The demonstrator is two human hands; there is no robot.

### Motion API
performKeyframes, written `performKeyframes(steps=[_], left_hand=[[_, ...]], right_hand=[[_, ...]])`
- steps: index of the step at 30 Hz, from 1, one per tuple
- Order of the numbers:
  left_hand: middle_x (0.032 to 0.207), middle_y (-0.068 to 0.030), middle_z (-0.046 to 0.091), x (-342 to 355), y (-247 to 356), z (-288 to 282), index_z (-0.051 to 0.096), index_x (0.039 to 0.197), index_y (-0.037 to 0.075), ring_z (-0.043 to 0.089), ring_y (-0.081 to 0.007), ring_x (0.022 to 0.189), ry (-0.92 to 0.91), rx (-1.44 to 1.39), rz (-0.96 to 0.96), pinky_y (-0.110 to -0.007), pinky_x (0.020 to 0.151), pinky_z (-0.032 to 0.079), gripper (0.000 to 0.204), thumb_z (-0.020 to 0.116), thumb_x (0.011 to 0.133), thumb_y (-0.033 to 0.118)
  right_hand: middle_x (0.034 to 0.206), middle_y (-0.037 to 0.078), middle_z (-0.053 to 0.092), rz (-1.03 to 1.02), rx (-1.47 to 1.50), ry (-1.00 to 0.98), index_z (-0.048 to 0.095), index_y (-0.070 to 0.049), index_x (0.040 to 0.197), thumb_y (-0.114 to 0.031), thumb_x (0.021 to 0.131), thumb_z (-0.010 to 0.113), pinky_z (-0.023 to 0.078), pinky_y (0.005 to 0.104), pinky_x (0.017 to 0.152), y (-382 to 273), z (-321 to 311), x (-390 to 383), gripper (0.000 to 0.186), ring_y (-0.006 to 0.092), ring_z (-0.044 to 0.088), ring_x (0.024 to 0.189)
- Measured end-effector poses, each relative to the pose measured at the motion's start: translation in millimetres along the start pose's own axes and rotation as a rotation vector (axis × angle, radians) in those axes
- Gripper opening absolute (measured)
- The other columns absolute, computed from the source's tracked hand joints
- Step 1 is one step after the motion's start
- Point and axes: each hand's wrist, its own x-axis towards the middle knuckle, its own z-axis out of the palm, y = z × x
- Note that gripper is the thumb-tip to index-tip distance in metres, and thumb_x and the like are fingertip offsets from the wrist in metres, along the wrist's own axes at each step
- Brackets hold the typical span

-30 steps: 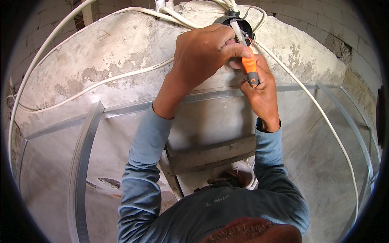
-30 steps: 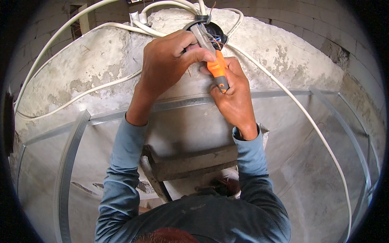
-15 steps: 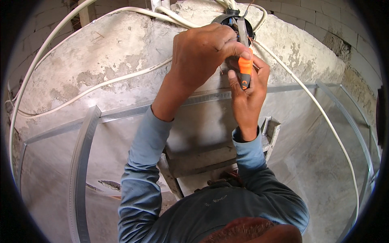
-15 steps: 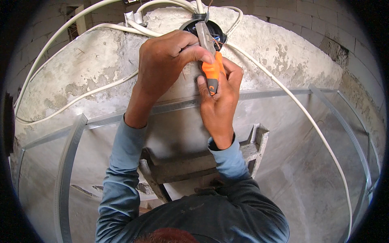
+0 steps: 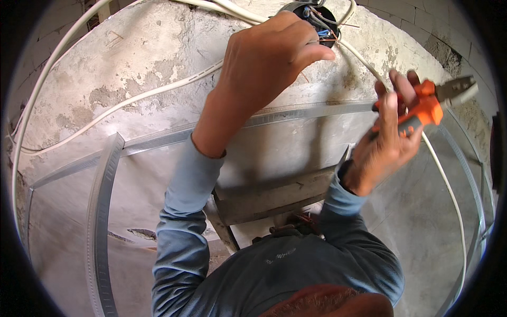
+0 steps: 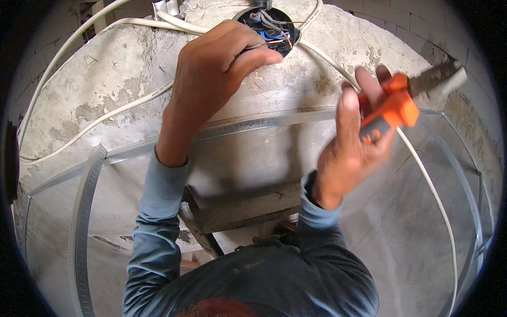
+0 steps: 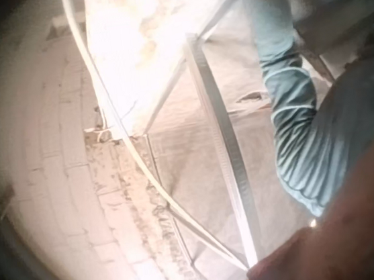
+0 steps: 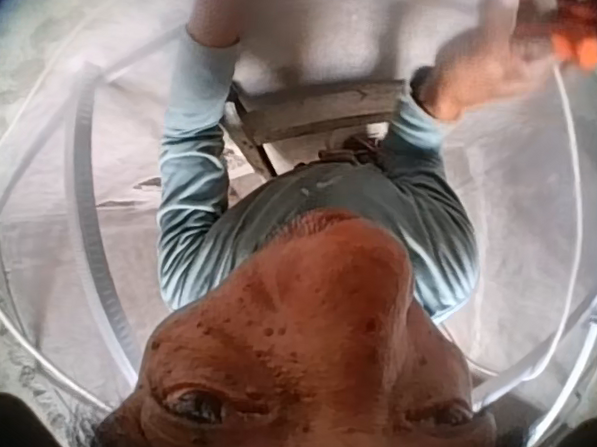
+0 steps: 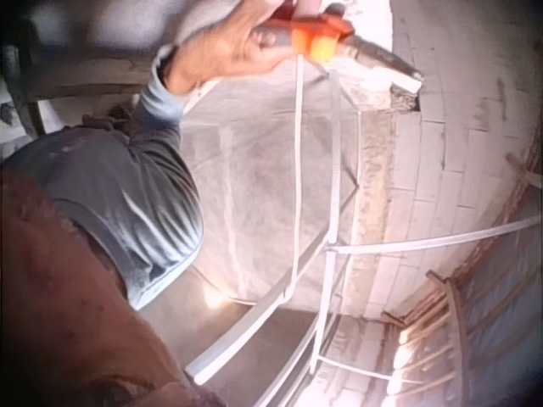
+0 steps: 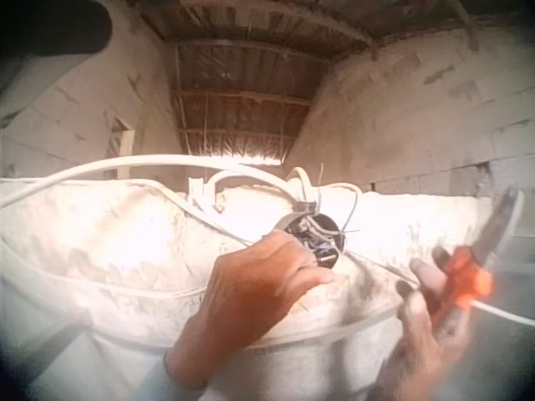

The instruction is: The person uses a utility knife and pliers to strip the insulation from electrical wires and then joins them inside a junction box by twisting them together by hand.

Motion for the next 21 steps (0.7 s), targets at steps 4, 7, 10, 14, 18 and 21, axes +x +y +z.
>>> performKeyframes(steps=[4,7,10,14,18,21], left_hand=[[0.094,-0.0101,0.072,-2.4,12.4,-17.2,0.076,0.105,0.008,0.07,-0.0279,0.089,-0.086,-0.113,-0.105,-0.034,0.076,0.057,0.014,0.071,0.091,0.008],[0.099,-0.0115,0.073,-4.7,1.0,-8.5,0.075,0.109,0.008,0.071,-0.0278,0.091,0.008,-0.06,-0.057,-0.035,0.078,0.057,0.018,0.071,0.092,0.005],[0.1,-0.0126,0.072,-5.2,6.8,-6.8,0.075,0.108,0.007,0.071,-0.0281,0.092,0.078,-0.024,-0.084,-0.035,0.078,0.057,0.018,0.072,0.091,0.003],[0.097,-0.0127,0.072,-5.4,7.5,-5.8,0.075,0.108,0.006,0.071,-0.0287,0.09,0.114,-0.034,-0.06,-0.034,0.076,0.057,0.017,0.072,0.091,0.002],[0.096,-0.0129,0.072,3.0,5.8,-5.9,0.075,0.107,0.006,0.071,-0.0289,0.087,0.069,-0.053,-0.033,-0.034,0.074,0.057,0.017,0.072,0.09,0.003],[0.094,-0.0126,0.072,4.9,6.1,-12.4,0.075,0.106,0.006,0.07,-0.0281,0.085,-0.014,-0.004,-0.044,-0.034,0.072,0.057,0.018,0.073,0.089,0.002]], right_hand=[[0.137,0.025,0.061,0.077,-0.257,-0.316,0.048,0.01,0.144,-0.009,0.096,0.068,0.049,0.0444,0.105,0.8,-78.3,-17.9,0.055,0.032,0.063,0.122],[0.133,0.016,0.062,0.4,-0.276,-0.612,0.059,0.006,0.133,-0.009,0.093,0.074,0.05,0.0374,0.1,-4.6,-110.0,-11.0,0.045,0.0269,0.065,0.116],[0.126,0.013,0.063,0.264,-0.332,-0.477,0.061,0.004,0.131,-0.008,0.093,0.073,0.05,0.0363,0.098,1.6,-104.4,0.2,0.042,0.0248,0.066,0.113],[0.117,0.011,0.07,-0.091,-0.462,-0.397,0.065,0.003,0.132,-0.011,0.096,0.071,0.052,0.0328,0.093,-9.3,-63.7,40.2,0.039,0.019,0.069,0.1],[0.115,0.016,0.073,-0.152,-0.403,-0.391,0.072,0.005,0.119,-0.023,0.097,0.066,0.054,0.0333,0.09,-20.7,-12.6,65.1,0.036,0.0203,0.07,0.099],[0.111,0.014,0.074,-0.166,-0.444,-0.531,0.071,0.003,0.121,-0.027,0.096,0.066,0.054,0.0329,0.088,-19.0,-17.8,60.3,0.039,0.0204,0.069,0.097]])
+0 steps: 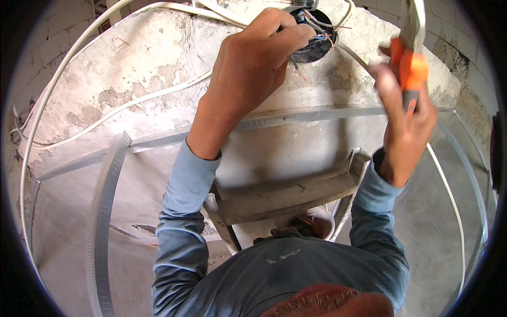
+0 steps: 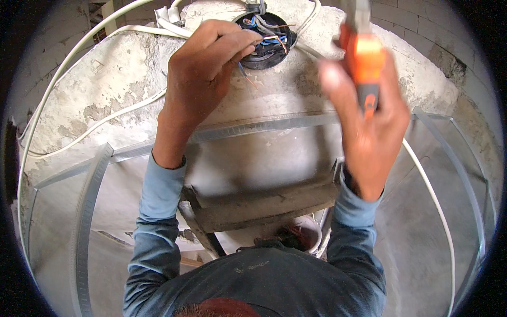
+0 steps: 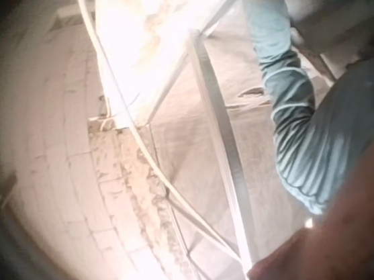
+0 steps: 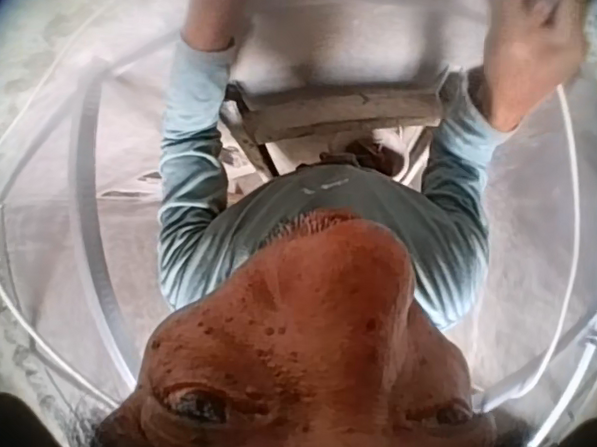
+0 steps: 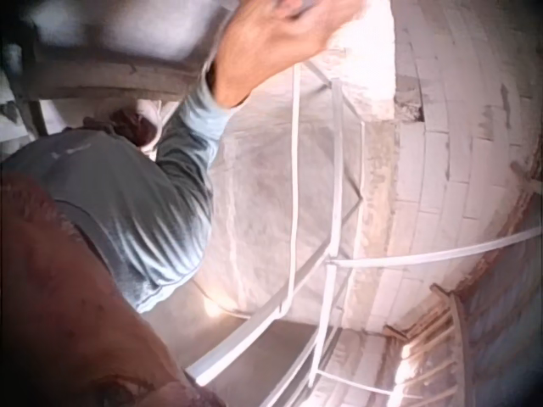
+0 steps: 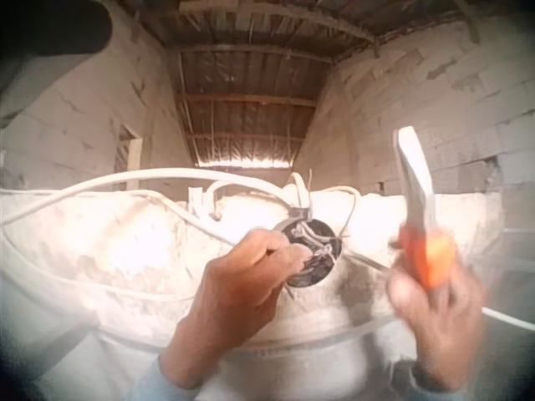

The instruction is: The person uses a utility knife and pliers to strip the insulation from electrical wires and then joins them inside a junction box by twisting them together by hand.

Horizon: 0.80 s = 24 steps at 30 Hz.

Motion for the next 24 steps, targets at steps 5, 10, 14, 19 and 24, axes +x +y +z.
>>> performKeyframes(steps=[5,10,14,19,24], left_hand=[[0.091,-0.011,0.072,2.9,-0.8,-13.7,0.075,0.105,0.006,0.07,-0.027,0.081,-0.091,-0.058,-0.007,-0.033,0.072,0.057,0.02,0.075,0.086,-0.001],[0.092,-0.0112,0.073,6.4,-5.6,-11.1,0.075,0.105,0.005,0.071,-0.0279,0.08,-0.069,-0.033,0.057,-0.032,0.073,0.058,0.022,0.075,0.084,-0.003],[0.092,-0.011,0.074,18.4,-1.5,-5.4,0.075,0.104,0.004,0.072,-0.0278,0.081,0.0,0.052,0.213,-0.033,0.073,0.059,0.023,0.075,0.084,-0.004],[0.092,-0.0108,0.074,19.3,-2.7,-7.2,0.075,0.103,0.005,0.073,-0.0266,0.082,0.034,0.051,0.15,-0.032,0.072,0.059,0.019,0.076,0.085,0.001],[0.091,-0.0096,0.074,21.2,-4.3,0.2,0.076,0.101,0.006,0.072,-0.0247,0.079,0.125,0.045,0.181,-0.033,0.068,0.057,0.016,0.078,0.085,0.006]], right_hand=[[0.103,0.008,0.059,0.357,0.48,-0.758,0.068,0.001,0.115,-0.022,0.086,0.083,0.048,0.0342,0.081,46.2,-65.9,-105.3,0.04,0.021,0.06,0.094],[0.123,0.02,0.064,0.746,0.209,-1.482,0.065,-0.002,0.128,-0.016,0.083,0.082,0.051,0.0429,0.093,72.2,-101.4,-215.4,0.049,0.038,0.063,0.112],[0.126,0.022,0.064,0.643,0.181,-1.282,0.064,-0.002,0.123,-0.015,0.08,0.08,0.053,0.0436,0.096,85.1,-104.6,-301.9,0.048,0.0395,0.064,0.109],[0.124,0.021,0.065,0.436,0.034,-1.164,0.064,-0.002,0.123,-0.018,0.085,0.076,0.055,0.044,0.093,115.7,-69.2,-377.6,0.043,0.0385,0.066,0.104],[0.119,0.02,0.067,0.431,-0.174,-1.365,0.065,-0.003,0.123,-0.021,0.09,0.071,0.056,0.044,0.09,147.8,-36.6,-439.3,0.037,0.0373,0.067,0.101]])
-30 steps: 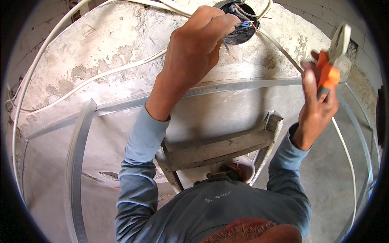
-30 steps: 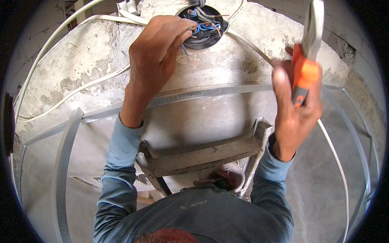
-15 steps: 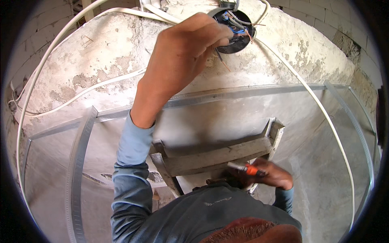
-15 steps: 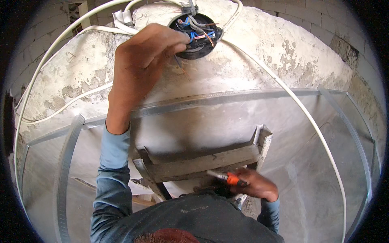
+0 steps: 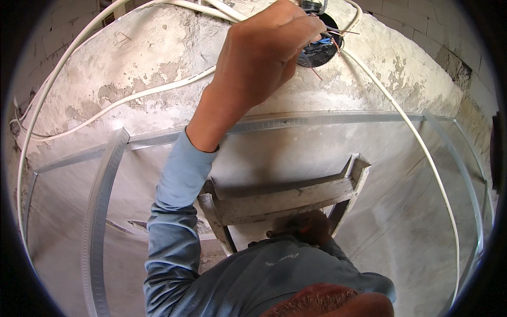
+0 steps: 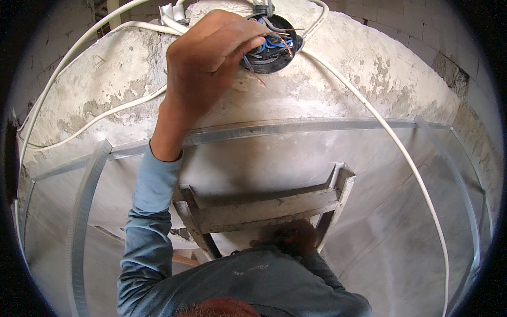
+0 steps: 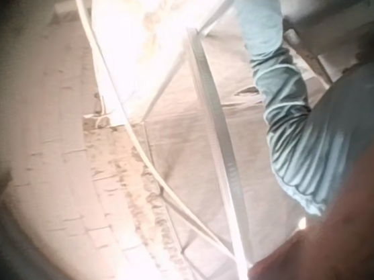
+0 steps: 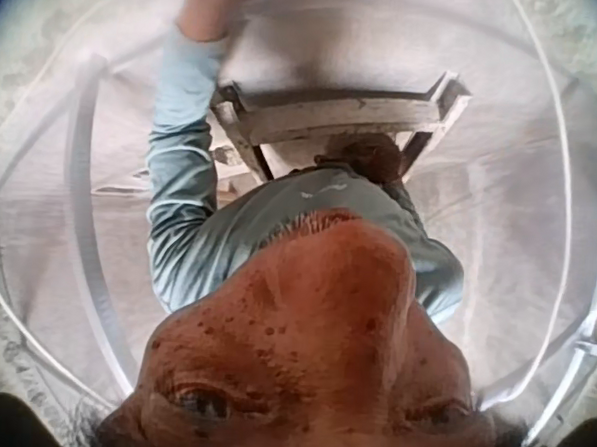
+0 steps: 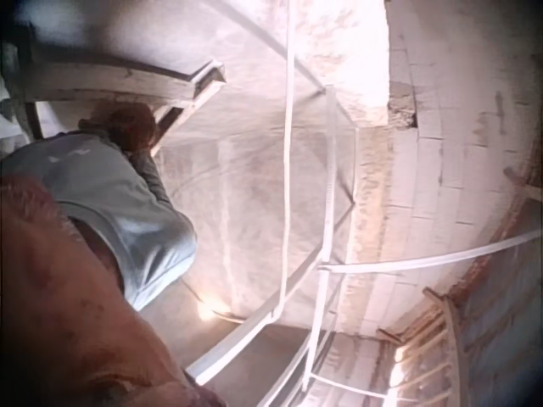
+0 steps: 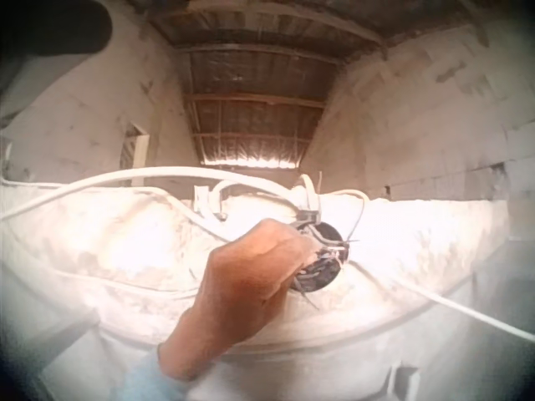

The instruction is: The person uses a utility knife and pliers to strip the insulation from electrical wires and then joins them inside a junction box by twisting them together by hand.

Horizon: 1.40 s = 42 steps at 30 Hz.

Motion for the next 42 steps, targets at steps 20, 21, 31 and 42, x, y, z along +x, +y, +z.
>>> performKeyframes(steps=[20,21,31,42], left_hand=[[0.076,-0.0064,0.06,0.6,6.3,23.0,0.067,0.086,0.008,0.064,-0.0212,0.07,0.28,-0.023,-0.002,-0.031,0.06,0.051,0.005,0.071,0.085,0.005],[0.083,-0.0071,0.067,-3.3,2.8,10.9,0.072,0.093,0.009,0.068,-0.0223,0.075,0.146,-0.024,-0.004,-0.032,0.064,0.054,0.01,0.074,0.084,0.004],[0.092,-0.0085,0.073,-9.2,-4.4,2.2,0.076,0.103,0.009,0.071,-0.024,0.081,-0.016,-0.031,-0.021,-0.032,0.069,0.056,0.021,0.076,0.084,0.002],[0.089,-0.0058,0.068,-4.3,1.1,-1.2,0.077,0.108,0.011,0.069,-0.0218,0.078,-0.121,-0.02,0.011,-0.033,0.068,0.056,0.03,0.073,0.081,-0.002]], right_hand=[[0.092,0.01,0.074,-0.642,-0.056,1.429,0.074,-0.002,0.106,-0.007,0.096,0.07,0.048,0.0285,0.06,-221.7,-377.4,7.3,0.011,0.0145,0.063,0.068],[0.091,0.009,0.072,-0.682,-0.083,1.457,0.075,-0.002,0.106,-0.008,0.096,0.071,0.047,0.0272,0.063,-233.0,-395.8,19.7,0.012,0.0136,0.061,0.071],[0.087,0.003,0.066,-0.609,0.254,1.166,0.073,0.0,0.106,-0.008,0.098,0.069,0.047,0.0241,0.068,-222.4,-422.8,84.8,0.012,0.0087,0.058,0.076],[0.098,0.009,0.073,-0.612,0.853,0.668,0.068,0.005,0.117,-0.017,0.107,0.054,0.052,0.0247,0.068,-225.4,-413.8,96.3,0.028,0.0107,0.063,0.075]])
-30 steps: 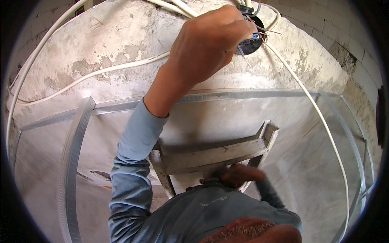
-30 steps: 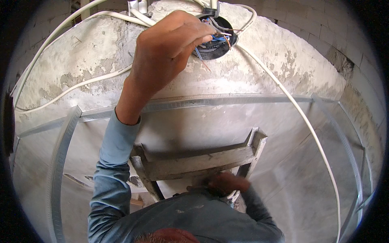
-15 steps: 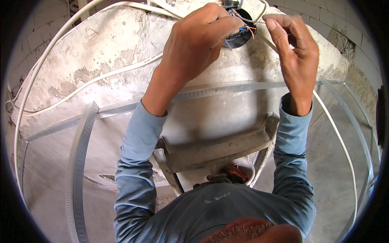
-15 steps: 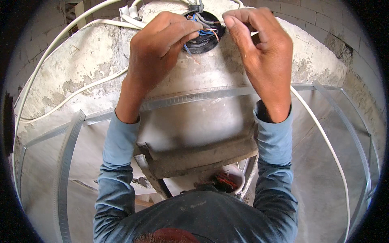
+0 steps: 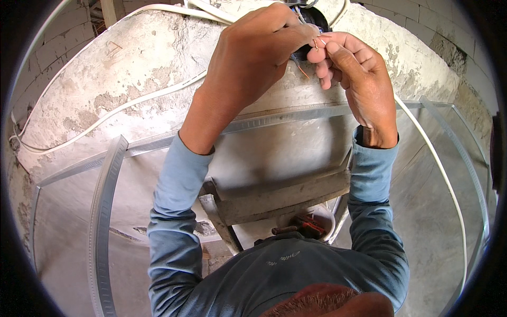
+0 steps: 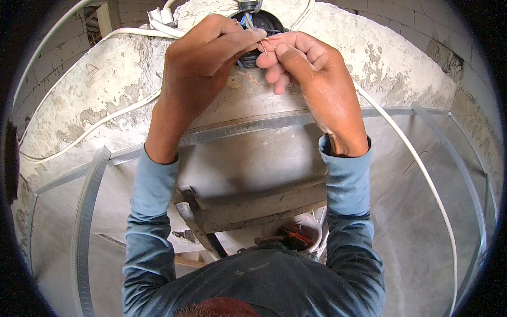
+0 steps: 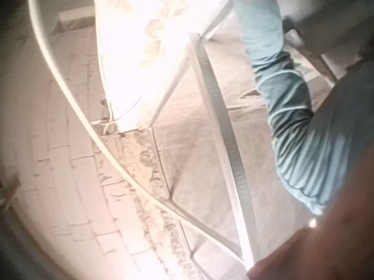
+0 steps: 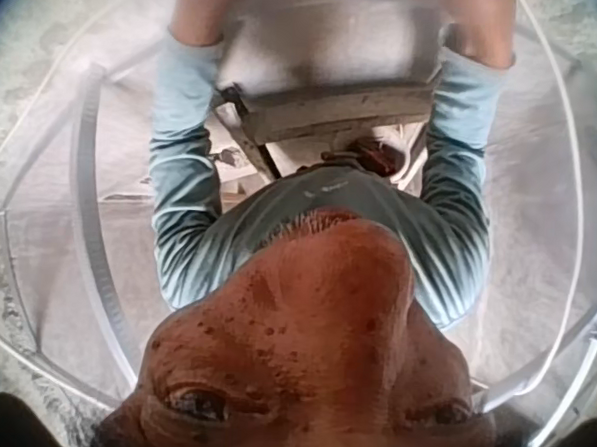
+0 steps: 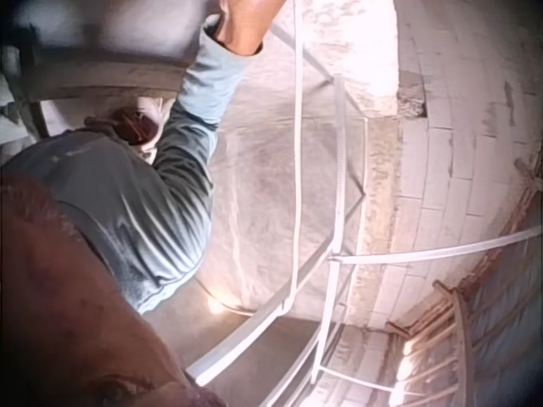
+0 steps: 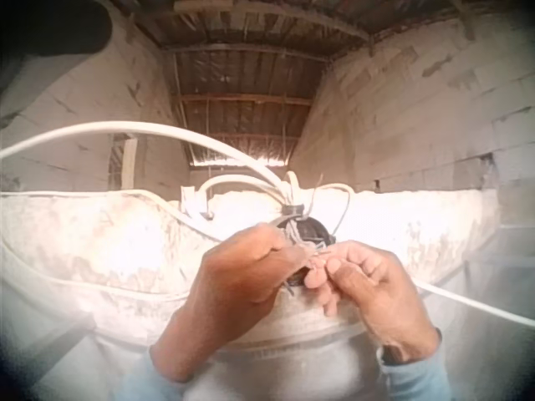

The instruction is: The person uses a utility knife and pliers to strip the insulation from electrical wires and then joins them inside a junction box by twisting them together by hand.

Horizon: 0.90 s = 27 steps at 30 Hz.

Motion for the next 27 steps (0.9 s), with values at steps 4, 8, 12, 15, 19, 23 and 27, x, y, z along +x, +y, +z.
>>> performKeyframes(steps=[4,8,12,15,19,23,27], left_hand=[[0.087,-0.0032,0.064,4.8,6.6,-6.1,0.076,0.115,0.015,0.067,-0.0217,0.077,-0.159,0.189,0.021,-0.034,0.065,0.055,0.04,0.074,0.078,0.001],[0.086,-0.0022,0.063,4.3,6.5,-6.7,0.075,0.115,0.018,0.067,-0.0219,0.077,-0.18,0.309,0.0,-0.034,0.065,0.056,0.041,0.075,0.077,0.004],[0.084,-0.0002,0.062,14.2,11.0,-10.5,0.075,0.108,0.02,0.066,-0.0202,0.077,-0.175,0.391,0.048,-0.032,0.064,0.055,0.035,0.076,0.075,0.008],[0.081,0.0013,0.059,17.5,5.7,-10.7,0.074,0.104,0.022,0.064,-0.0186,0.075,-0.152,0.433,0.121,-0.031,0.062,0.053,0.031,0.076,0.075,0.011],[0.077,0.0016,0.054,15.1,-4.1,-7.1,0.073,0.102,0.023,0.06,-0.0179,0.073,-0.12,0.417,0.178,-0.032,0.059,0.05,0.026,0.074,0.077,0.013],[0.076,0.0011,0.054,16.0,-2.7,-7.8,0.073,0.101,0.022,0.059,-0.0189,0.072,-0.138,0.416,0.17,-0.033,0.058,0.048,0.024,0.075,0.078,0.015],[0.076,0.0001,0.054,16.1,-2.5,-5.6,0.072,0.101,0.021,0.058,-0.0199,0.071,-0.121,0.4,0.16,-0.034,0.058,0.048,0.02,0.075,0.082,0.016]], right_hand=[[0.097,0.008,0.072,0.046,0.156,-0.061,0.069,0.003,0.118,-0.017,0.106,0.056,0.05,0.0231,0.068,6.4,-9.8,0.9,0.027,0.0097,0.062,0.075],[0.097,0.008,0.073,0.029,0.147,-0.066,0.069,0.003,0.118,-0.017,0.105,0.057,0.05,0.024,0.068,5.2,-9.1,1.7,0.026,0.0101,0.062,0.076],[0.098,0.008,0.073,-0.027,0.041,-0.037,0.069,0.003,0.118,-0.021,0.106,0.058,0.05,0.0256,0.068,1.5,-4.8,0.4,0.029,0.0105,0.063,0.077],[0.098,0.008,0.073,-0.018,0.054,-0.017,0.066,0.003,0.12,-0.017,0.103,0.064,0.051,0.0253,0.07,-1.2,0.0,-2.2,0.027,0.0106,0.065,0.08],[0.098,0.007,0.073,-0.249,0.005,0.171,0.058,0.003,0.123,-0.006,0.095,0.075,0.054,0.0243,0.07,19.2,22.0,-5.6,0.033,0.0113,0.067,0.082],[0.092,0.009,0.071,-0.614,-0.576,0.307,0.056,0.002,0.123,-0.002,0.089,0.079,0.055,0.0259,0.065,33.0,20.3,2.5,0.041,0.0151,0.069,0.076],[0.088,0.011,0.066,-0.92,-0.963,0.383,0.065,0.001,0.112,-0.004,0.086,0.081,0.054,0.0323,0.06,30.2,11.8,10.3,0.031,0.0213,0.066,0.068]])
